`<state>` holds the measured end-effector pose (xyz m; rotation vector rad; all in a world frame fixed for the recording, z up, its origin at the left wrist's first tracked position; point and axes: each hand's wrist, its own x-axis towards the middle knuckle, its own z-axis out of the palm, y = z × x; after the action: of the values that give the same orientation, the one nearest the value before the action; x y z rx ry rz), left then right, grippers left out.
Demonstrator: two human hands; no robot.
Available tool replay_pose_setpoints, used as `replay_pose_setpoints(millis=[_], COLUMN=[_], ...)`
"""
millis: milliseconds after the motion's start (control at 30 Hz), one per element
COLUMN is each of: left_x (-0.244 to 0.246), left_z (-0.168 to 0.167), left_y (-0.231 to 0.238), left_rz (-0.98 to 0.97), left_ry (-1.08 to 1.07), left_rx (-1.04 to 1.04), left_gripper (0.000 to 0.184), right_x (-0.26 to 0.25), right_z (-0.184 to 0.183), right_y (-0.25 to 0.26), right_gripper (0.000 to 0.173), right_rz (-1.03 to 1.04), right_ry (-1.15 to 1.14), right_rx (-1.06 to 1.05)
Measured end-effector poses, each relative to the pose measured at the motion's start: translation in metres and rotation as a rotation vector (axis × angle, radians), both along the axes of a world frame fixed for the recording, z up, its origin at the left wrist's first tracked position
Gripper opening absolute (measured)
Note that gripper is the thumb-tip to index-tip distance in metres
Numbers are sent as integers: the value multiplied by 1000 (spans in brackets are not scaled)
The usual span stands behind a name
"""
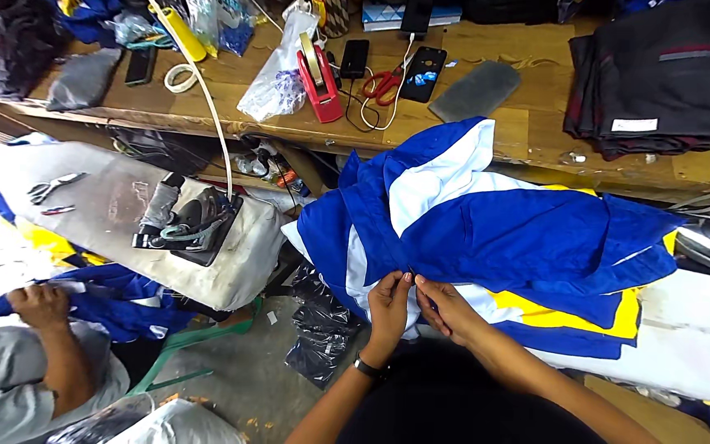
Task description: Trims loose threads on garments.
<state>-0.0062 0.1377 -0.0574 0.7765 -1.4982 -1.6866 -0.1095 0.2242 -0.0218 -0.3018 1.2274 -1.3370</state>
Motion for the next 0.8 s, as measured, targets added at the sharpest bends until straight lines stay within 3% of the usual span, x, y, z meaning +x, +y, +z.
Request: replay_pose_setpoints(millis=[200,433,500,600,700,800], left_x=[-6,-6,-2,4,7,8], left_z=[15,14,11,16,23,27], left_y=[1,6,1,-13,-23,-25], left_rz=[17,50,27,46,37,-65], left_ry=[19,54,28,-66,-141,-49], left_rx=[251,283,262,271,323,331], left_gripper=[16,17,19,13,10,13], right_x=[3,12,2,-23,-41,-55], right_z=[2,0,4,20,37,41], right_y=[1,4,9,18,8,-18], right_gripper=[47,46,44,43,47,46], right_rz=[-11,-45,80,343,280,334], right_ry=[15,7,69,479,1083,1211], right_rx=[-16,-18,2,0,51,92])
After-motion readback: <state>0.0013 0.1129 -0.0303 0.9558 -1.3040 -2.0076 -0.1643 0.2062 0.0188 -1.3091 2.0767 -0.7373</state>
